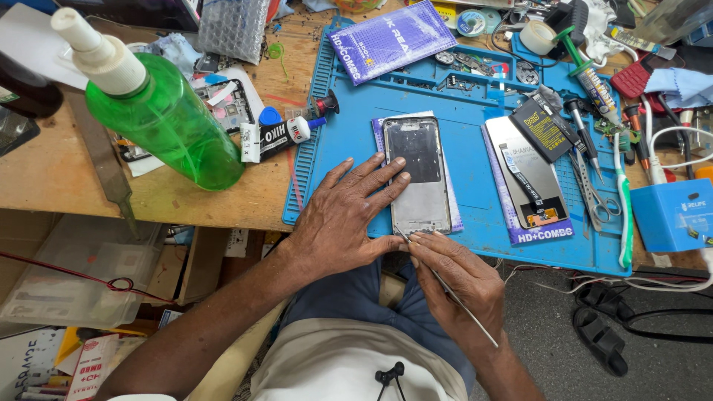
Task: The person uses tweezers to remove adhesive residue from the back of a disassembled mobile phone. They wipe the surface with a cloth, briefly connect a charging cable to another phone, and continue cleaning the back of the first phone with tweezers and a cloth.
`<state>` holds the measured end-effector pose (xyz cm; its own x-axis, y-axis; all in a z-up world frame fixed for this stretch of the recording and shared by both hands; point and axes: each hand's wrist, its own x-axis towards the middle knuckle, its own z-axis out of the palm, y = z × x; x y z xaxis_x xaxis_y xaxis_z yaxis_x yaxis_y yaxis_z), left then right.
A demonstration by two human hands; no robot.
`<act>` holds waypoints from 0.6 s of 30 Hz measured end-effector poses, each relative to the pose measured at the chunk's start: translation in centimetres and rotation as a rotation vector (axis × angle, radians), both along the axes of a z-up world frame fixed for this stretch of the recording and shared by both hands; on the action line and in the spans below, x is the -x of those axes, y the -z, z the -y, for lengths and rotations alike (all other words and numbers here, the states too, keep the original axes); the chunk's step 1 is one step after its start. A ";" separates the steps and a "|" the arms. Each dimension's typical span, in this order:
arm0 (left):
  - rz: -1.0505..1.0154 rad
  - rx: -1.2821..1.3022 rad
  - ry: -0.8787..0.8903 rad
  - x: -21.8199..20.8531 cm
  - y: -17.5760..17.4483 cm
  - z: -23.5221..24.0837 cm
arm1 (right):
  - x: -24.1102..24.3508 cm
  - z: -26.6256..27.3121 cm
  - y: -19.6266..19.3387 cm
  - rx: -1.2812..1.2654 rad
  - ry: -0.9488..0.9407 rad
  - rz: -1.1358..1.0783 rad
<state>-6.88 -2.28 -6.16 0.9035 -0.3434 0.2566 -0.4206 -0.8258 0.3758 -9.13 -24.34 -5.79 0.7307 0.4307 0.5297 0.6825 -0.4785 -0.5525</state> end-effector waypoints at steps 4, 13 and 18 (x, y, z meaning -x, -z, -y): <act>-0.010 -0.003 -0.004 0.0 0.1 0.0 | 0.3 0.3 0.4 -0.049 0.041 -0.115; -0.008 -0.011 0.001 -0.1 0.2 0.0 | 0.1 0.8 1.0 -0.083 0.005 -0.133; -0.013 -0.012 0.000 0.0 0.2 0.0 | 0.2 0.6 0.9 -0.015 0.035 -0.096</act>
<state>-6.85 -2.25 -6.41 0.9067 -0.3462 0.2410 -0.4157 -0.8302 0.3714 -9.35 -24.95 -6.66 0.7928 0.3969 0.4625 0.6091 -0.4918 -0.6222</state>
